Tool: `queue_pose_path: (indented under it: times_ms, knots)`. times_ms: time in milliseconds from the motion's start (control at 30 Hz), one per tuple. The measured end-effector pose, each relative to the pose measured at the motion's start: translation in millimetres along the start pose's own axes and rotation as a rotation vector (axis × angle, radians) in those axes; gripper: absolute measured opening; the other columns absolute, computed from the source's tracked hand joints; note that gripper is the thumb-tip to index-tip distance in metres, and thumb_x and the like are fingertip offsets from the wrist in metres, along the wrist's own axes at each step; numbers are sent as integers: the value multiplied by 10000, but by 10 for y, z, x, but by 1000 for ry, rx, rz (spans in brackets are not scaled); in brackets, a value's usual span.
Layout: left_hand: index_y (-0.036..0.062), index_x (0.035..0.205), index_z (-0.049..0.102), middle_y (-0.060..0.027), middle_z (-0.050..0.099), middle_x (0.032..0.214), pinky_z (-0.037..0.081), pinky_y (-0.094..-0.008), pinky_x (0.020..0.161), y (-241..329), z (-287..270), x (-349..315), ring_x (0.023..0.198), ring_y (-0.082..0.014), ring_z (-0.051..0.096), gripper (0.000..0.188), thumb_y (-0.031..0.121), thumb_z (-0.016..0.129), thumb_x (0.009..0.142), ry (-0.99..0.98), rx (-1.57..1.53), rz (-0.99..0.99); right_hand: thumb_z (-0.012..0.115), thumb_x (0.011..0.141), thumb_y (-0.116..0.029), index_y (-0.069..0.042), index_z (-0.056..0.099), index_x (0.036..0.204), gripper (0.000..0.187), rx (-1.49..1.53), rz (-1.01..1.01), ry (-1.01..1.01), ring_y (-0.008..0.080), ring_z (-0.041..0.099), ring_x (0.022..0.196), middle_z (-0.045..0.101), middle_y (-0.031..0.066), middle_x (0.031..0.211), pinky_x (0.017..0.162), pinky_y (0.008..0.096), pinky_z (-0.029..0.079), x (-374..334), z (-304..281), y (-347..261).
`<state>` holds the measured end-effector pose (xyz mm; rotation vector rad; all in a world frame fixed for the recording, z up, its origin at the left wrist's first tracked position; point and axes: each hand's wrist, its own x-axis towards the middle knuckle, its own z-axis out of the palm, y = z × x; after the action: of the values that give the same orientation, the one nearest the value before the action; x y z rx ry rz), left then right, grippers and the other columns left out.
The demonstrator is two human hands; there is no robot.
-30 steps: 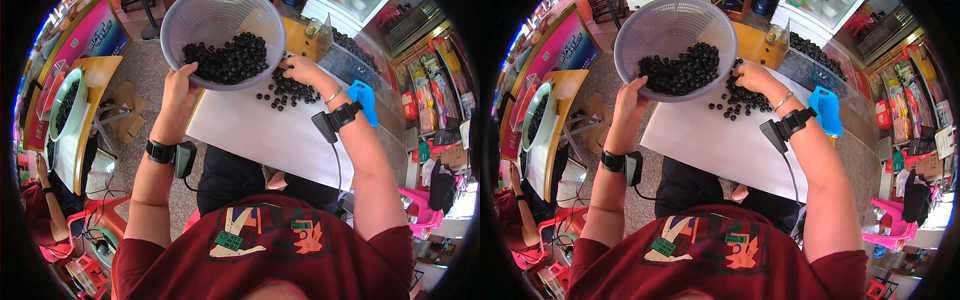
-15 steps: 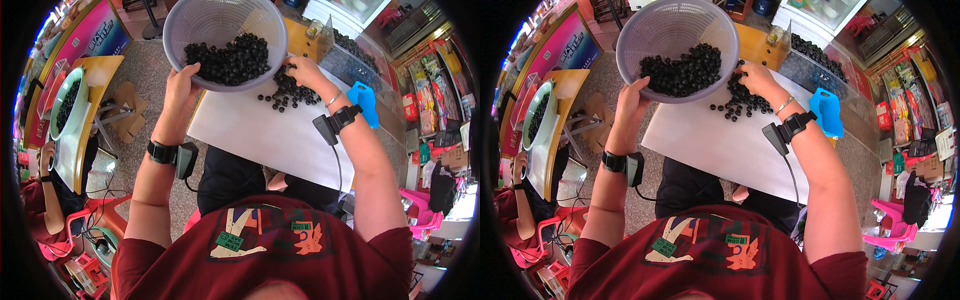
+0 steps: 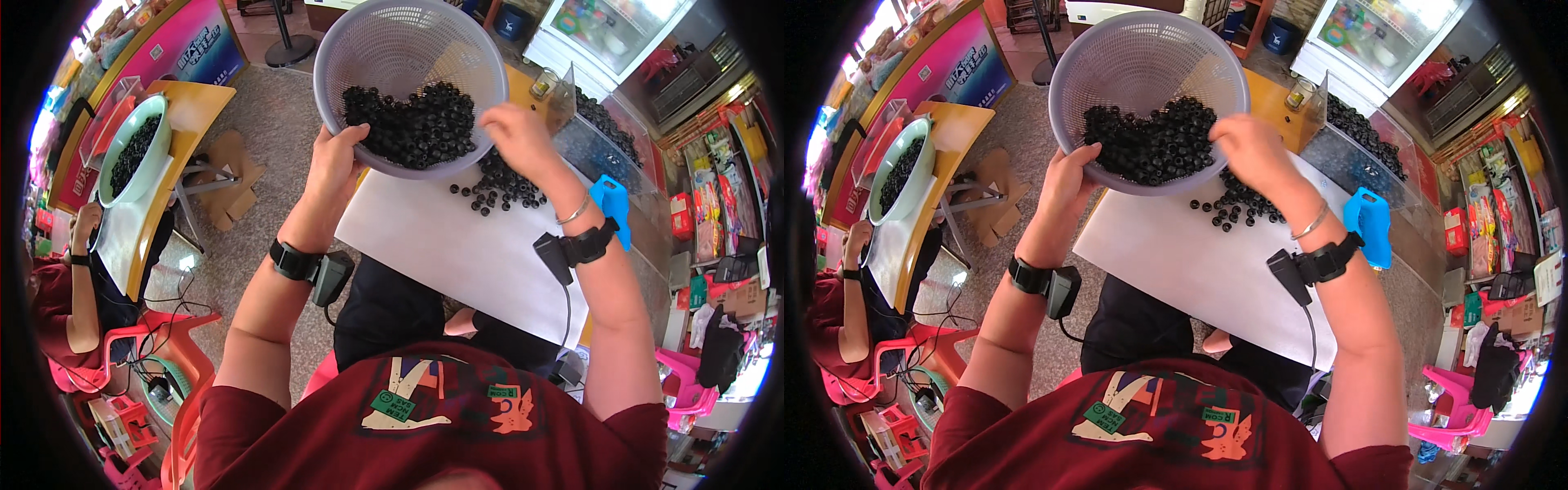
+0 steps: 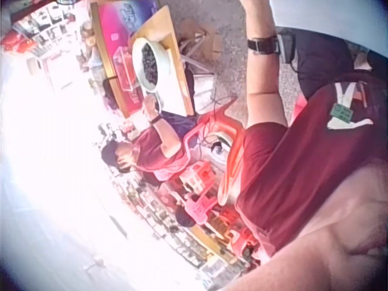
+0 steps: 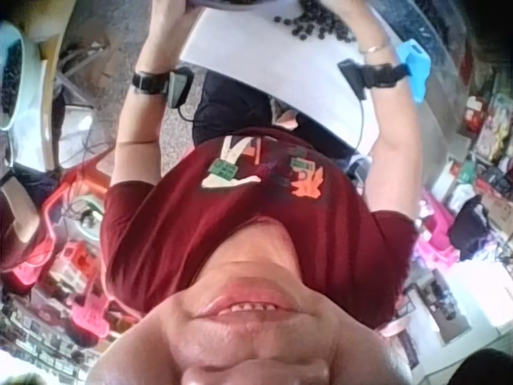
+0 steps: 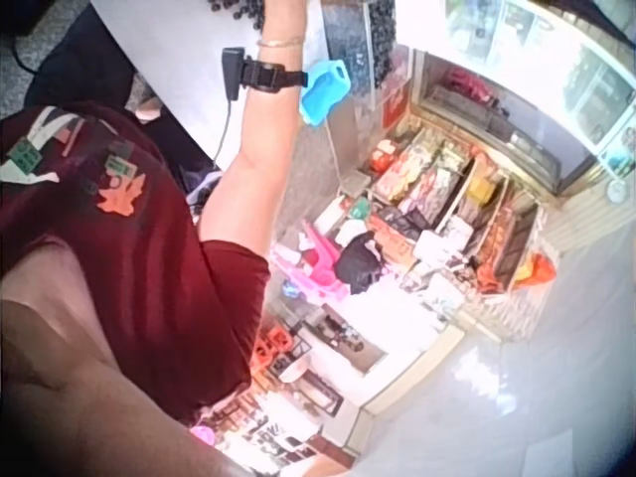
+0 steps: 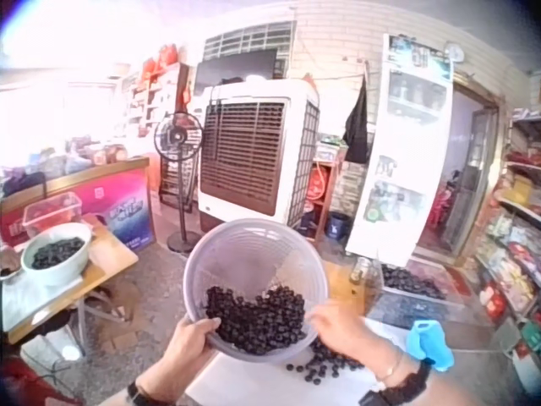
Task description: Sorting and inspecting small black plastic components on a white work surface and placing them into a blue tray.
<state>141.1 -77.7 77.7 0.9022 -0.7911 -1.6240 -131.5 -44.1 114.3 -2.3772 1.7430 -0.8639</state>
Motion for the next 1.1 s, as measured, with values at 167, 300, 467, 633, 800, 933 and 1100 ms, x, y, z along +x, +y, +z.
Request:
queue_pose_path:
  times_ms: [167, 300, 467, 633, 800, 933, 1100]
  knots:
    - [-101, 1188, 463, -163, 587, 1068, 567, -404, 762, 24, -65, 126, 879, -252, 630, 329, 72, 535, 917, -1, 28, -39, 484, 738, 101, 3, 690, 934, 301, 69, -135, -423, 359, 640, 902, 676, 193, 939, 799, 397, 506, 198, 361, -269]
    - [-122, 1144, 495, -171, 607, 1045, 570, -411, 759, 133, -12, 180, 882, -256, 637, 303, 78, 531, 919, 25, 75, -89, 486, 738, 94, -40, 694, 1056, 403, -1, -22, -651, 349, 622, 1039, 654, 214, 1081, 872, 390, 492, 548, 571, -251]
    - [-135, 1159, 486, -199, 605, 1078, 574, -435, 789, 94, -80, 305, 892, -271, 650, 313, 72, 519, 926, -39, 40, -102, 453, 760, 82, -60, 624, 1200, 493, 47, -125, -386, 351, 587, 1108, 625, 202, 1172, 956, 385, 462, 1020, 837, 82]
    - [-137, 1200, 446, -230, 586, 1127, 567, -459, 834, 63, -58, 317, 933, -287, 652, 334, 62, 497, 937, -50, 0, -126, 508, 799, -9, -45, 693, 1039, 305, 145, -70, -224, 293, 653, 968, 692, 159, 1017, 869, 362, 497, 1256, 554, 286]
    - [-118, 1213, 444, -208, 596, 1103, 574, -433, 802, 73, -64, 286, 910, -271, 654, 341, 75, 504, 938, -44, 23, -112, 555, 796, -63, -52, 708, 950, 218, 240, 145, -443, 242, 680, 809, 706, 127, 857, 758, 339, 521, 1031, 478, 154]
    - [-96, 1174, 472, -161, 606, 1048, 575, -394, 750, 70, -59, 290, 849, -233, 648, 316, 97, 532, 931, -44, 101, -101, 552, 764, -47, -45, 717, 887, 206, 243, -9, -521, 284, 673, 843, 697, 148, 869, 785, 362, 519, 814, 632, -79]
    - [-78, 1144, 495, -126, 609, 1004, 567, -379, 700, 4, -179, 367, 809, -221, 639, 293, 104, 546, 920, -41, 98, -120, 509, 833, -29, 2, 639, 962, 186, 417, -281, -275, 321, 617, 925, 619, 169, 966, 811, 392, 491, 569, 822, -655]
